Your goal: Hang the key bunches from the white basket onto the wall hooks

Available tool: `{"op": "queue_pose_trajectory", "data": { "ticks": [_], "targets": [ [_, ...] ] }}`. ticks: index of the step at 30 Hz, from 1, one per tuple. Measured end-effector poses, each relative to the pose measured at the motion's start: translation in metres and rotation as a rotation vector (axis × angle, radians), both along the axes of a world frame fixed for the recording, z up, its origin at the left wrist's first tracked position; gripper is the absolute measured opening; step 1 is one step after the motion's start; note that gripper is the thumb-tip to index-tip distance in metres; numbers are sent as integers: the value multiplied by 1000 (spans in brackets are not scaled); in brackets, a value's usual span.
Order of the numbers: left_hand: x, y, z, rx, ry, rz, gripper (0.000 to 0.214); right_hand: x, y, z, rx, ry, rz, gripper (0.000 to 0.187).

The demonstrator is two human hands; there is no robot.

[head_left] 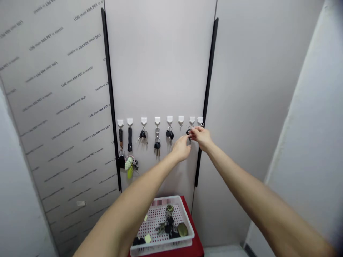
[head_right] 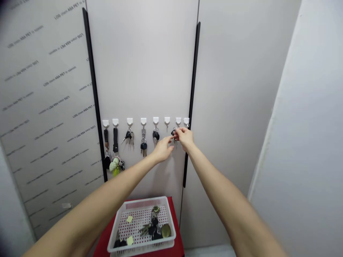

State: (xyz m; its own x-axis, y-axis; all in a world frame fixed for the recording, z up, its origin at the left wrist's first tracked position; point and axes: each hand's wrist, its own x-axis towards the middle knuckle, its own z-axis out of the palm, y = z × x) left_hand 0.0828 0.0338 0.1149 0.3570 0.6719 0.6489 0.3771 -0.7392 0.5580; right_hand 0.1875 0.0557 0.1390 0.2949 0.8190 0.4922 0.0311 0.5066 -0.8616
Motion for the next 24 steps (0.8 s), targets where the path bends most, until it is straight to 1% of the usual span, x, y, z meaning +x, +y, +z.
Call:
{"op": "queue_pose_trajectory", "data": {
  "ticks": [4, 7, 11, 13, 14, 16, 17, 19, 20, 21, 22, 24],
  "targets": [
    [4, 5, 3, 31, 20, 95, 41, -4, 8, 11, -33, -133, 22, 8],
    [0, 8, 3, 44, 32, 148, 40, -10, 14, 16, -52, -175, 26, 9],
    [-4, 10, 2, 6, 29, 158, 41, -15, 23, 17, -132, -137, -24, 11],
    [-7, 7, -3, -9, 30, 141, 42, -16, 25, 14, -170, -128, -37, 11],
    [-9, 5, -9, -17, 31, 128, 42, -16, 26, 10, -171, -125, -41, 9],
    [-15, 1, -29, -52, 36, 100, 41, -14, 25, -3, -138, -120, -82, 3],
    [-20, -1, -44, -83, 43, 86, 40, -13, 24, -14, -115, -128, -123, 3],
    [-31, -6, -83, -177, 78, 67, 37, -12, 19, -44, -90, -205, -200, 11],
    [-38, -9, -106, -238, 110, 66, 36, -13, 13, -64, -110, -283, -195, 13],
    [-46, -13, -130, -304, 148, 76, 34, -15, 6, -86, -151, -388, -147, 14],
    [-53, -17, -153, -374, 190, 94, 33, -18, -3, -109, -204, -513, -64, 14],
    [-67, -25, -196, -495, 276, 152, 30, -27, -24, -156, -320, -795, 153, 12]
  ]
}}
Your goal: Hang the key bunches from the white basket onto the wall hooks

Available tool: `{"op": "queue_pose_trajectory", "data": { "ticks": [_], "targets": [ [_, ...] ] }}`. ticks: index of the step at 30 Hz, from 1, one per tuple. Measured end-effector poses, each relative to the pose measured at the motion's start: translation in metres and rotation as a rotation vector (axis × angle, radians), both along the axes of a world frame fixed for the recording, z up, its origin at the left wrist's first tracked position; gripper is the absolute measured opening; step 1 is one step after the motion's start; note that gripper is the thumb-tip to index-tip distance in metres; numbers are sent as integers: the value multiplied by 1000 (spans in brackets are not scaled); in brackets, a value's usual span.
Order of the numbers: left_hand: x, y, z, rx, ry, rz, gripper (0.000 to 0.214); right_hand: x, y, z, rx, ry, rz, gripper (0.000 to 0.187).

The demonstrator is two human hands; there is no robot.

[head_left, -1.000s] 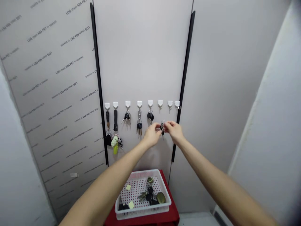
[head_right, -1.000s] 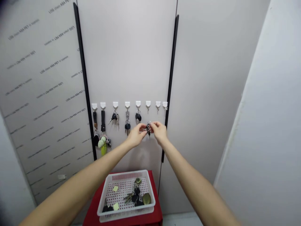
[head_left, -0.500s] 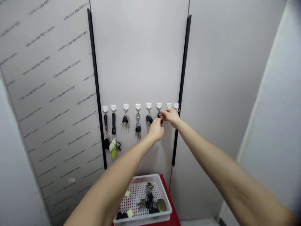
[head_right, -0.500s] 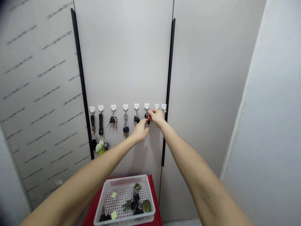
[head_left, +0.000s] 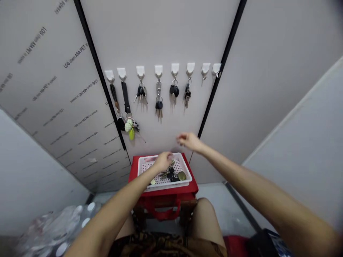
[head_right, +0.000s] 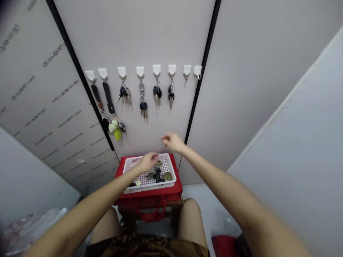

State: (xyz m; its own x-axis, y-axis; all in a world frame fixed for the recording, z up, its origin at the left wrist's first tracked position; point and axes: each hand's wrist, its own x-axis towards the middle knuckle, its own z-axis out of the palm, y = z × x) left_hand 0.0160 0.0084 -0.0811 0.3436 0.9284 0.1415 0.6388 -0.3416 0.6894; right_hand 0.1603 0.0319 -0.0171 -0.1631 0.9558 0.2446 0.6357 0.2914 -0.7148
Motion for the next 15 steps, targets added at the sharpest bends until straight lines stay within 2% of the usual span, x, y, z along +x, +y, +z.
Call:
{"op": "queue_pose_trajectory", "data": {
  "ticks": [2, 3, 6, 8, 11, 15],
  "targets": [
    [-10, -7, -30, -63, 60, 15, 29, -10, -18, -40, -76, -279, 148, 13],
    [-13, -10, -40, -67, 79, 11, 28, -14, -24, -56, -84, -393, 183, 15],
    [-16, -15, -51, -54, 127, 1, 24, -25, -30, -84, -41, -608, 191, 29],
    [-17, -17, -50, -87, 172, 30, 24, -30, -27, -90, -12, -687, 175, 34],
    [-23, -17, -46, -169, 249, 92, 24, -34, -22, -91, -18, -760, 173, 28],
    [-41, -13, -42, -206, 286, 121, 18, -32, -19, -89, -6, -617, 167, 14]
  ]
}}
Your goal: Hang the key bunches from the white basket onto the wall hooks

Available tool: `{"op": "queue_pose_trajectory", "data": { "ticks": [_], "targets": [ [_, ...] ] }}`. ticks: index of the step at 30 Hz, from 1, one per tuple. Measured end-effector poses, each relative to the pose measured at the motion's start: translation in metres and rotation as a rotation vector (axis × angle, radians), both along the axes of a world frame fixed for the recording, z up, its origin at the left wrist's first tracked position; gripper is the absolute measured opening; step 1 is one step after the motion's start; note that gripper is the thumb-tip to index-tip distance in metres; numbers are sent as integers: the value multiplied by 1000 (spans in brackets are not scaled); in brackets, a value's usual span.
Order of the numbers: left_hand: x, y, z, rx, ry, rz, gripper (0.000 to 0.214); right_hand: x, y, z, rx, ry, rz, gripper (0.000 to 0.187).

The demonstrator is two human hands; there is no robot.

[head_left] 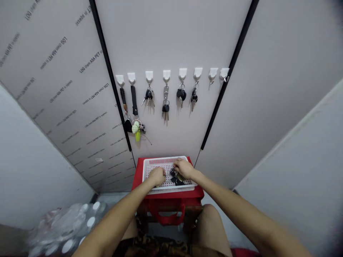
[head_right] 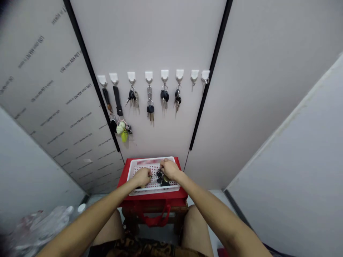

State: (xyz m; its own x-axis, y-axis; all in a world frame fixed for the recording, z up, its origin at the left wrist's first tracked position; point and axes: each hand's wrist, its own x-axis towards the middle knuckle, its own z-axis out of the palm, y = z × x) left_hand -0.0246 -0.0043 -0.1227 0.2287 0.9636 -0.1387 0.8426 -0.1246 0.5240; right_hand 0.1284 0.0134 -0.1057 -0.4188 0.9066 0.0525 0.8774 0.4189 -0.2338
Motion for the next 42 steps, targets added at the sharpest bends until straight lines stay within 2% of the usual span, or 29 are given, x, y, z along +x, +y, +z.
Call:
{"op": "queue_pose_trajectory", "data": {
  "ticks": [3, 7, 10, 13, 20, 22, 24, 27, 34, 38, 42],
  "targets": [
    [-13, 6, 7, 3, -25, -20, 19, 5, 1, 9, -67, 235, -33, 12],
    [-12, 13, 24, 30, -92, -58, 22, 5, -1, 33, -278, 566, -27, 15],
    [0, 16, 38, 12, -340, -124, 25, 1, -3, 54, -353, 718, 11, 16],
    [11, 19, 53, -11, -648, -188, 14, -1, -3, 72, -332, 769, 8, 14],
    [20, 25, 99, -25, -859, 14, 10, 18, -3, 109, -295, 1055, -92, 17],
    [27, 25, 110, -36, -903, 26, 19, 23, -6, 116, -307, 1103, -85, 18],
    [36, 24, 117, -66, -917, -22, 24, 26, -9, 121, -309, 1124, -65, 18],
    [50, 22, 120, -86, -886, -107, 15, 28, -12, 125, -301, 1141, -33, 18],
    [65, 22, 124, 18, -893, -116, 9, 48, -17, 134, -265, 1181, -46, 17],
    [70, 23, 142, 163, -811, -186, 11, 54, -20, 137, -194, 1101, -50, 21],
    [78, 28, 169, 320, -677, -195, 13, 54, -17, 145, -93, 1069, -74, 16]
  ]
}}
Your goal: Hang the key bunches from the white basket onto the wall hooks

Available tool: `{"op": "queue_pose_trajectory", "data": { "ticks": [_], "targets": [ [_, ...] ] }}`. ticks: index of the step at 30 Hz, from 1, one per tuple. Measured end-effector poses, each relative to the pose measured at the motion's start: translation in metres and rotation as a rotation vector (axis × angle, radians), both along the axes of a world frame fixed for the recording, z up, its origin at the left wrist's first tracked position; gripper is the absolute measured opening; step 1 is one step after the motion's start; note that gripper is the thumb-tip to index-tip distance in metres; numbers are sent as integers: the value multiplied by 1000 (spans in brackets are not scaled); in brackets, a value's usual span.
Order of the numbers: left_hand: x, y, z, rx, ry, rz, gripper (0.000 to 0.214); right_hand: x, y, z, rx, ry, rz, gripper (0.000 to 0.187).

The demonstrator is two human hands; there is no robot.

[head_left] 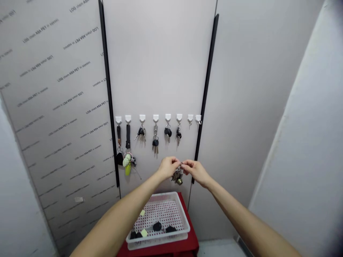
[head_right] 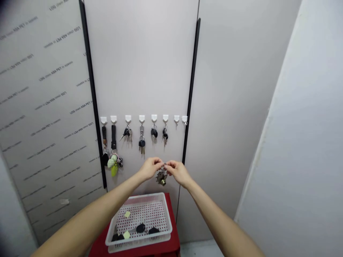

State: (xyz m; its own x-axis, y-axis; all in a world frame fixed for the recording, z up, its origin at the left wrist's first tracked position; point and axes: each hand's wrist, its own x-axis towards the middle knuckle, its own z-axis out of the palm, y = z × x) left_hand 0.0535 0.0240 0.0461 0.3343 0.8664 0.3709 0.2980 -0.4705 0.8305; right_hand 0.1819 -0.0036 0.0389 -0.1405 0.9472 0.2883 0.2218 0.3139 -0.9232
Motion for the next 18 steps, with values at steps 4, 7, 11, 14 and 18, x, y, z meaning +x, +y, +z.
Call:
{"op": "queue_pose_trajectory", "data": {
  "ticks": [4, 7, 11, 14, 18],
  "targets": [
    [14, 4, 34, 83, -65, 114, 11, 1, 11, 29, 22, 229, -80, 16],
    [25, 5, 55, 167, -165, 130, 20, 3, 23, 59, 111, 369, -192, 11],
    [34, 10, 70, 318, -106, 150, 39, 8, 44, 92, 192, 464, -306, 7],
    [36, 15, 73, 345, 10, 128, 40, 13, 60, 105, 233, 510, -379, 8],
    [34, 15, 70, 325, 90, 95, 32, 16, 77, 107, 205, 510, -471, 12]
  ]
}}
